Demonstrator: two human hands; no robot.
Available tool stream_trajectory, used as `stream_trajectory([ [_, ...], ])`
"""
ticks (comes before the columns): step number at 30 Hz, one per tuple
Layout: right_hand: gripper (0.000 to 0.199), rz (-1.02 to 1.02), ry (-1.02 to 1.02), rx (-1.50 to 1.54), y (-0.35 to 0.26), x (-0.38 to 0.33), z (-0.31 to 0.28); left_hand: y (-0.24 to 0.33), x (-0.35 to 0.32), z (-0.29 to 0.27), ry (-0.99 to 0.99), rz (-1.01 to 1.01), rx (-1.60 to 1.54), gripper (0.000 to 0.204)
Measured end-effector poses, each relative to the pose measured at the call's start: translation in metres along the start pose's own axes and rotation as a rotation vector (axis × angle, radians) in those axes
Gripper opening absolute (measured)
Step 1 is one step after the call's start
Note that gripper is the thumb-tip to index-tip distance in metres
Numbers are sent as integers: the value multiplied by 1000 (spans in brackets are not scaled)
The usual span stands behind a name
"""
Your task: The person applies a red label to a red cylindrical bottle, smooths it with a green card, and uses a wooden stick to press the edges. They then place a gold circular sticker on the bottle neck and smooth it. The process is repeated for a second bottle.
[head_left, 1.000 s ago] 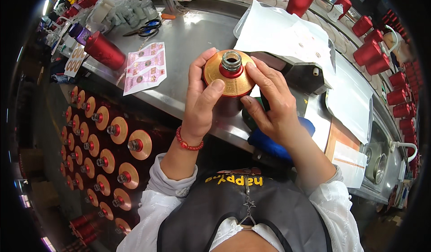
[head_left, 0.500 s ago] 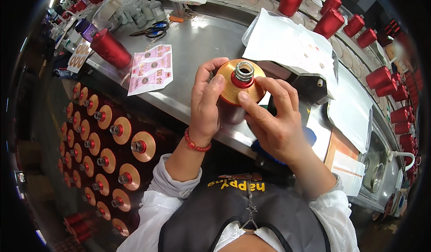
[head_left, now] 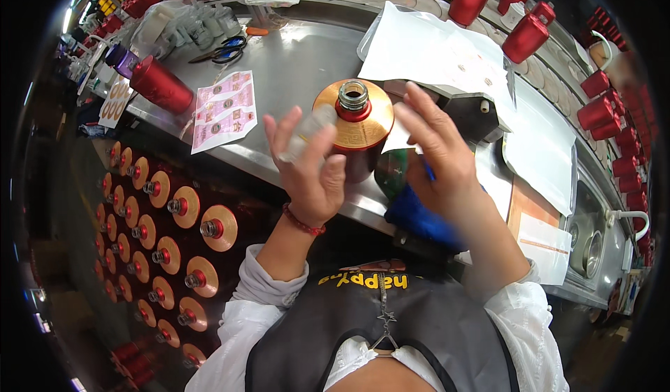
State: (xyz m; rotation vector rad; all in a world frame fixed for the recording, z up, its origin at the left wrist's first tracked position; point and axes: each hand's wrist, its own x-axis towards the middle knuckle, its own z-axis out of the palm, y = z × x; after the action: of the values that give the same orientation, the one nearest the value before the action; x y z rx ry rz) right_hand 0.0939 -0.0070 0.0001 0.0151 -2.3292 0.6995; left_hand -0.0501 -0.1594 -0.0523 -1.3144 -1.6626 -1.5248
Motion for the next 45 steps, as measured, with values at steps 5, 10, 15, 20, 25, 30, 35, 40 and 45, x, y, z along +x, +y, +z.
stream_trajectory([
  [5, 39, 48, -171, 0, 1, 12, -37, 10, 3, -8, -184, 301, 177, 26],
  [10, 31, -412, -188, -256, -16, 60, -21, -6, -1, -1, -119, -214, -287, 91],
  [15, 18, -469, -187, -86, -18, 55, -23, -6, 6, 7, -247, -420, -473, 116],
  [20, 15, -253, -118, 108, -16, 41, -17, -9, -4, 10, -237, -385, -366, 121],
  [25, 29, 445, -53, 208, 22, 49, -4, -4, 3, 12, -209, -450, -570, 114],
  [30, 30, 469, -72, 271, 33, 67, -2, -6, 1, 8, -218, -476, -650, 110],
  [35, 30, 559, -45, 401, 33, 73, -6, -8, 8, -2, -268, -468, -713, 107],
  [40, 28, 510, -131, 252, 36, 80, -5, -5, 18, 4, -244, -563, -788, 104],
  [45, 24, 394, -142, 66, 52, 90, 7, -9, 19, 6, -186, -683, -976, 100],
])
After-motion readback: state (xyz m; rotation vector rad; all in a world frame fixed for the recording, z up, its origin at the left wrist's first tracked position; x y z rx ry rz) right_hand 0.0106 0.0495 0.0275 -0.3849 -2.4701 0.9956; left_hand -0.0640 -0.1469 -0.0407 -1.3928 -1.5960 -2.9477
